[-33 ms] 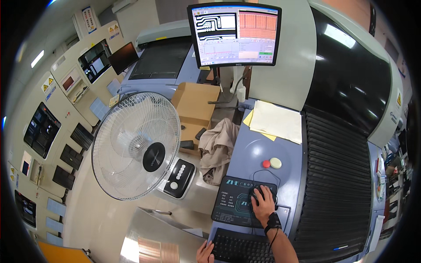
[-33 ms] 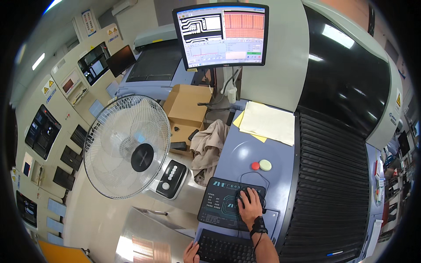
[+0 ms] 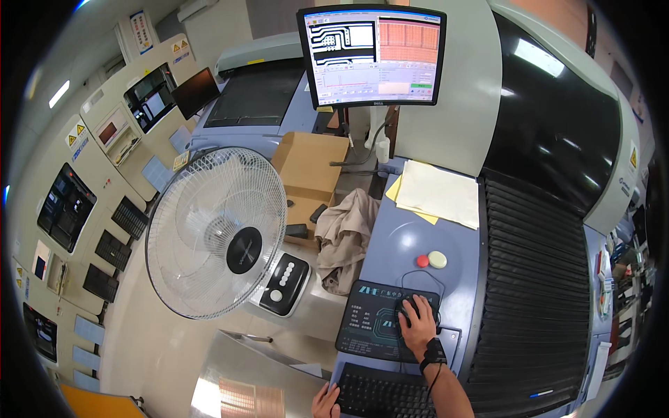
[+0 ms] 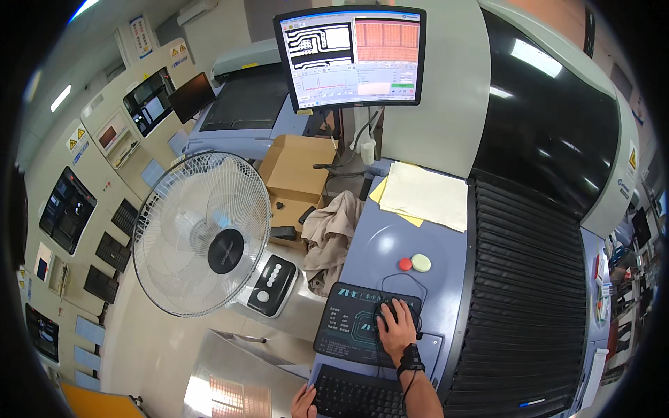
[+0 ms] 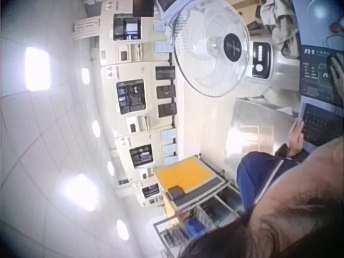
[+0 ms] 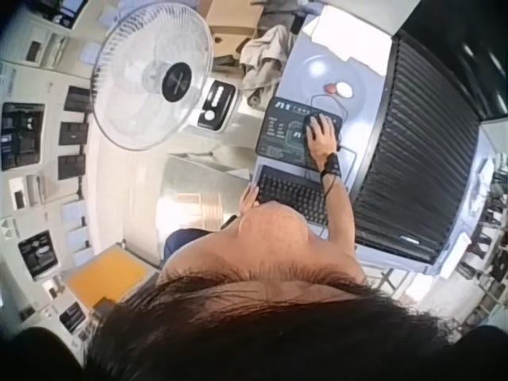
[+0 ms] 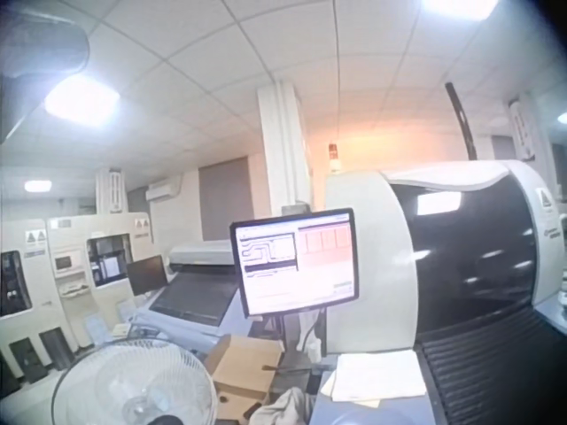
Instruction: Operator adjusts a light-curing or inspection component and uses a computer interface to manage an automated fabrication process.
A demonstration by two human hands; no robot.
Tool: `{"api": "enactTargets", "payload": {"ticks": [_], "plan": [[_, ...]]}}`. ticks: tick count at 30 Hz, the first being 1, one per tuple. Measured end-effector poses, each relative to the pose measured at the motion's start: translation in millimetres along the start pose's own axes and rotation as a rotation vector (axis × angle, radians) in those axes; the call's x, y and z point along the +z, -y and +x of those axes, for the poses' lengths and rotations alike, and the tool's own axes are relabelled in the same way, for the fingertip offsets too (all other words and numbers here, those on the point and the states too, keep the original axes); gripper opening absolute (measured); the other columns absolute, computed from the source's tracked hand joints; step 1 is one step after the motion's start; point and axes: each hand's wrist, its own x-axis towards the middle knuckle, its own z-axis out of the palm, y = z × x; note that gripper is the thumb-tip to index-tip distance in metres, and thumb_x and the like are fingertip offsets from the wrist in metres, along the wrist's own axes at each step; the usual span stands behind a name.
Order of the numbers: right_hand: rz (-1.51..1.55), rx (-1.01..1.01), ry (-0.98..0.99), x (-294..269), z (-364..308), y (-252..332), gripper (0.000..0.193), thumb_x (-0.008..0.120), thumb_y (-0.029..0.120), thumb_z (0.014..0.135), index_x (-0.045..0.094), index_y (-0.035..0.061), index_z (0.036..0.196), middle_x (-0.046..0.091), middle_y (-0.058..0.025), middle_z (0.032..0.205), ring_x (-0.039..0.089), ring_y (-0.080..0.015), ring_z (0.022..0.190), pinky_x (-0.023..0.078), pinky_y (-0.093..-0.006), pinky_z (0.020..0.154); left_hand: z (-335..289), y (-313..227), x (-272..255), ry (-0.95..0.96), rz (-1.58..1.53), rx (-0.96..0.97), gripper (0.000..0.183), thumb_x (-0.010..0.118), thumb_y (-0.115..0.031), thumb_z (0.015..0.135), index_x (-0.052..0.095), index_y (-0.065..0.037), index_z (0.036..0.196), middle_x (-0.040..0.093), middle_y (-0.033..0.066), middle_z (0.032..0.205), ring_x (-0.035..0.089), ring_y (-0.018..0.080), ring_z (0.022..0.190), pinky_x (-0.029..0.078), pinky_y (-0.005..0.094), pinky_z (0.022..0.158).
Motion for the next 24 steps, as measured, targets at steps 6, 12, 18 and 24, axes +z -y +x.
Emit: {"api": "enactTargets", "payload": {"ticks": [6,12,18,24], "plan": [[0.010,-0.010,-0.012,1,6,1,0.037,0.077,0.014,0.086,0.069,0.0080,0.122,0.061,-0.0197,0.131,0.057,-0.0424,0.126,0.051,-0.0489,0.103,2,8,-6,0.093,-0.028,-0.029,0.052,0.051,-0.035,0.106,0.061,0.006,0.136,0.056,0.0288,0.142,0.048,0.0470,0.137,0.037,0.0523,0.116],[0.002,-0.021,-0.018,-1,7,1,0.037,0.077,0.016,0.087,0.069,0.0088,0.122,0.061,-0.0191,0.132,0.056,-0.0415,0.126,0.052,-0.0486,0.104,-6,26,-8,0.184,-0.023,-0.027,0.052,0.053,-0.029,0.104,0.053,0.004,0.145,0.048,0.0280,0.151,0.040,0.0443,0.144,0.032,0.0503,0.120],[0.008,-0.025,-0.022,0,7,0,0.038,0.077,0.017,0.088,0.068,0.0090,0.123,0.061,-0.0190,0.132,0.056,-0.0413,0.127,0.052,-0.0483,0.103,-4,21,-9,0.185,0.073,-0.028,0.052,0.060,-0.017,0.096,0.055,0.005,0.143,0.050,0.0275,0.149,0.043,0.0440,0.142,0.034,0.0499,0.119],[0.022,-0.031,-0.033,2,6,-1,0.038,0.077,0.017,0.088,0.068,0.0091,0.124,0.061,-0.0193,0.132,0.056,-0.0415,0.128,0.052,-0.0482,0.103,-1,11,-8,0.148,0.126,-0.009,0.051,0.063,-0.015,0.094,0.057,0.007,0.140,0.054,0.0267,0.146,0.048,0.0426,0.139,0.036,0.0491,0.118]]}}
